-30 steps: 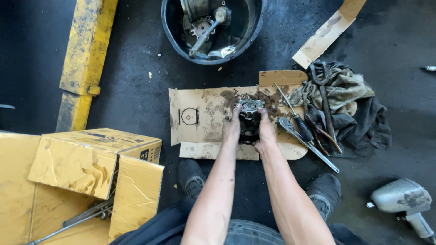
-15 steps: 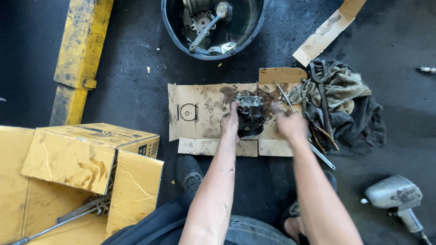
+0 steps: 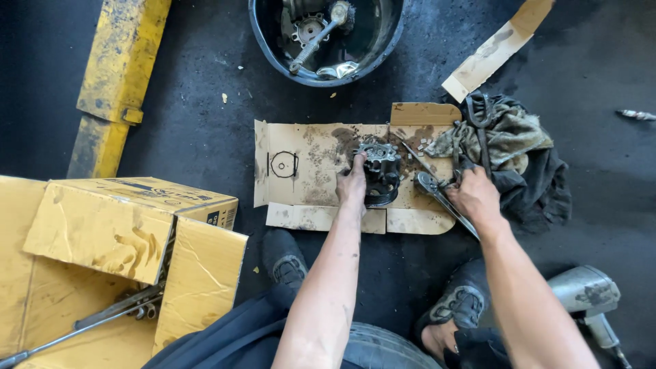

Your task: Disassembling a mechanical pump using hand tools on a garage floor

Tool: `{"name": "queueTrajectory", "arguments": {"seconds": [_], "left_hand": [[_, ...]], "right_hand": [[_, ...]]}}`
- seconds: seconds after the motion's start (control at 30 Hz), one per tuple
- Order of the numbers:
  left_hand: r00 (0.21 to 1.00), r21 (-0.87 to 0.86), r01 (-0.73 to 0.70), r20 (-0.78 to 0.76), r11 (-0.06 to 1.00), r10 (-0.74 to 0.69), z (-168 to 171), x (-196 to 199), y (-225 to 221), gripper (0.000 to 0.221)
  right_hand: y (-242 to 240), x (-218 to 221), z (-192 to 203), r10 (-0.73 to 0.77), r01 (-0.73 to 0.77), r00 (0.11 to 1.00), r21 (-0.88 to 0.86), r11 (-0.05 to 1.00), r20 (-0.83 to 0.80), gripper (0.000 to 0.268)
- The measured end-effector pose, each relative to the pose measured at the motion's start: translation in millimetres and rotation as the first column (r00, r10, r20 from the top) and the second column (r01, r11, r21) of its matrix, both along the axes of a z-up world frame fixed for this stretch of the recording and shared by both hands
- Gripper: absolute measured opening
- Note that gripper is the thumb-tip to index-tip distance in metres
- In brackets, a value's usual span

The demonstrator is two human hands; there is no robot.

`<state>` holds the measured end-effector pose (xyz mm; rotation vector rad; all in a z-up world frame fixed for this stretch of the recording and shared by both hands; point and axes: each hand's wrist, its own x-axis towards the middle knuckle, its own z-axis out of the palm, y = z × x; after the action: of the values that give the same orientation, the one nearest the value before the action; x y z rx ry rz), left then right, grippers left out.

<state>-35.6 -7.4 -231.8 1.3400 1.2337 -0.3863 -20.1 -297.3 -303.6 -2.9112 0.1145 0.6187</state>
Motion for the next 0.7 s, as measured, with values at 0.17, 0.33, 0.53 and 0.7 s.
{"name": "queueTrajectory", "arguments": {"seconds": [0.17,0.33,0.53,0.7], "left_hand": [[1.000,0.001,0.005,-0.011,1.000,-0.005,-7,-3,-2,0.110],[0.999,-0.038,-0.031,-0.013,0.999,0.031,-8,-7,-4,0.113],[1.000,-0.086,0.009,-0.004,0.996,-0.010,-24,-10,-5,0.111],[1.000,-0.129,-0.006,0.008,0.992,0.007,1,-15,-8,0.113]], "right_hand": [[-6,-19,-2,0.180,-0.183,0.983,-0.090,0.979,-0.046,0.049],[11,-51,-17,0.552,-0.205,0.641,-0.574,0.793,0.533,0.013],[-14,-25,0,0.223,-0.227,0.974,-0.157,0.961,-0.041,0.027],[-27,-57,-51,0.605,-0.422,0.719,-0.478,0.771,0.342,0.015]]}}
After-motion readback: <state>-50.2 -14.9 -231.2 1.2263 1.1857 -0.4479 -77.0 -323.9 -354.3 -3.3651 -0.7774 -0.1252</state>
